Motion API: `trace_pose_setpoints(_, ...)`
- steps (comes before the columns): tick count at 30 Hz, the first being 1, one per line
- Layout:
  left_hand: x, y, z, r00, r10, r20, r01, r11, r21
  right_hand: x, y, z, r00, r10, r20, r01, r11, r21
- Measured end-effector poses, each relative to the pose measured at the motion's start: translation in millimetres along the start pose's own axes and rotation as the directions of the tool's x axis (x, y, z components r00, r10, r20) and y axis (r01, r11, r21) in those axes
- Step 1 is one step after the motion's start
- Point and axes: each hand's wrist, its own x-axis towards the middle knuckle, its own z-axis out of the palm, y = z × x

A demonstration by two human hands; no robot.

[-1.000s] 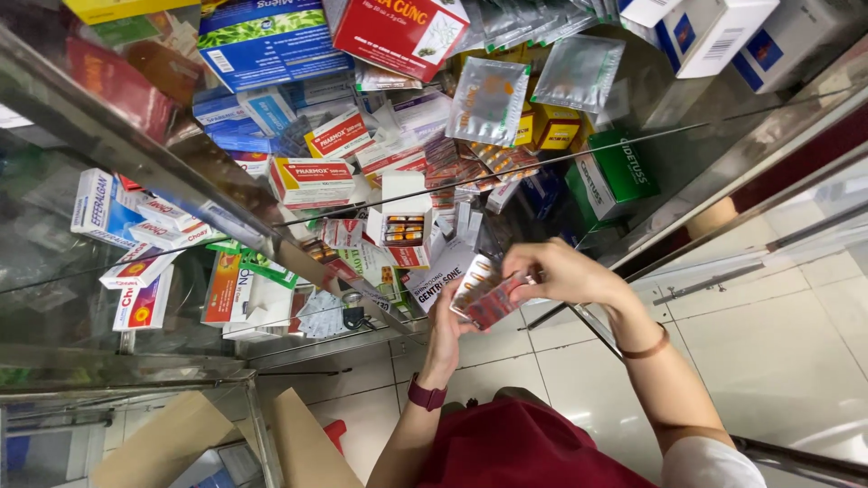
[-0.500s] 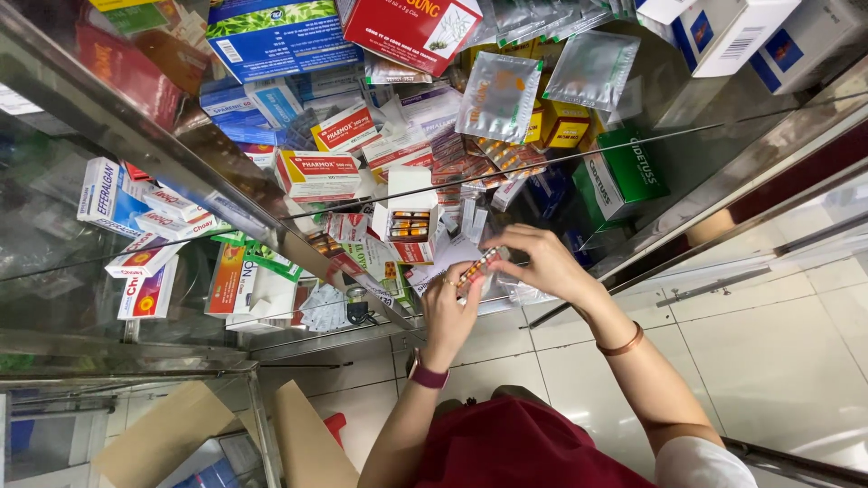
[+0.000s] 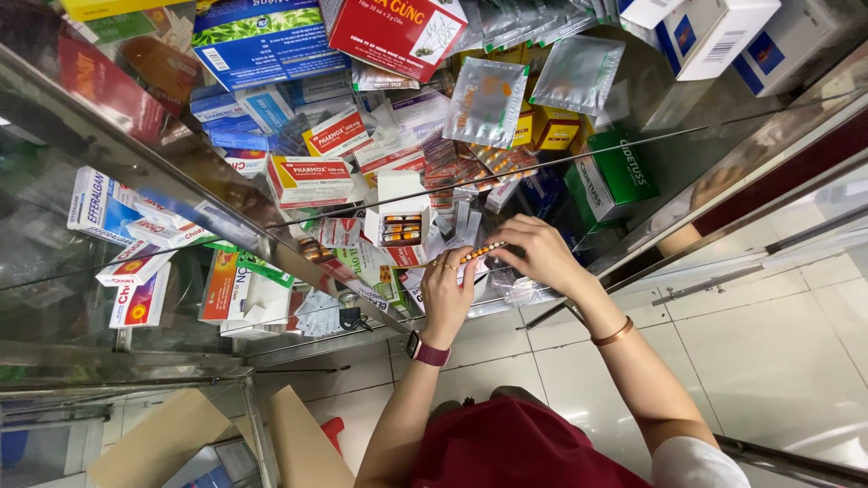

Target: Checking the contents of a medicine box inside a display cabinet.

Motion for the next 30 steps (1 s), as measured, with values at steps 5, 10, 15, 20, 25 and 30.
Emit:
trace_pose_setpoints(5, -13.2, 0.1, 1.7, 0.999, 0.011, -0.042, -0.012, 0.999, -0.037, 16.4, -26.7, -15.8, 0.990, -0.030, 0.138, 0.042, 0.995, -0.087)
trace_pose_setpoints(10, -28.5, 7.2, -0.1, 0.969, -0.111, -0.219, 0.071, 0.980, -0.185, 7.9, -20.0, -13.1, 0.988, 0.051, 0.143, -0.045, 0.998, -0.045)
trace_pose_setpoints(15, 5.5, 18.5, -14.1, 0.829, -0.153, -0.537, 0.172, 0.985, -0.016, 18.7, -38.9, -23.0, 0.903, 0.423, -0.072, -0.281, 0.710, 0.646)
trace_pose_setpoints(20, 21.6, -37.0, 4.7, 0.805, -0.349, -0.479, 0.274, 0.936, -0.222, 16.9, -37.9, -12.5, 0.870, 0.482, -0.100, -0.235, 0.586, 0.775)
trace_pose_setpoints(25, 38.3, -26.3, -21.6, 0.862, -0.485, -0.150, 0.457, 0.870, -0.185, 30.5, -47.8, -16.6, 0.832, 0.514, -0.210, -0.180, 0.607, 0.774)
trace_pose_setpoints(30, 57.2, 14.8, -45.9, 0.994, 0.111, -0.007, -0.110, 0.991, 0.073, 36.7, -54.3, -31.0, 0.844, 0.458, -0.280, -0.299, 0.834, 0.464)
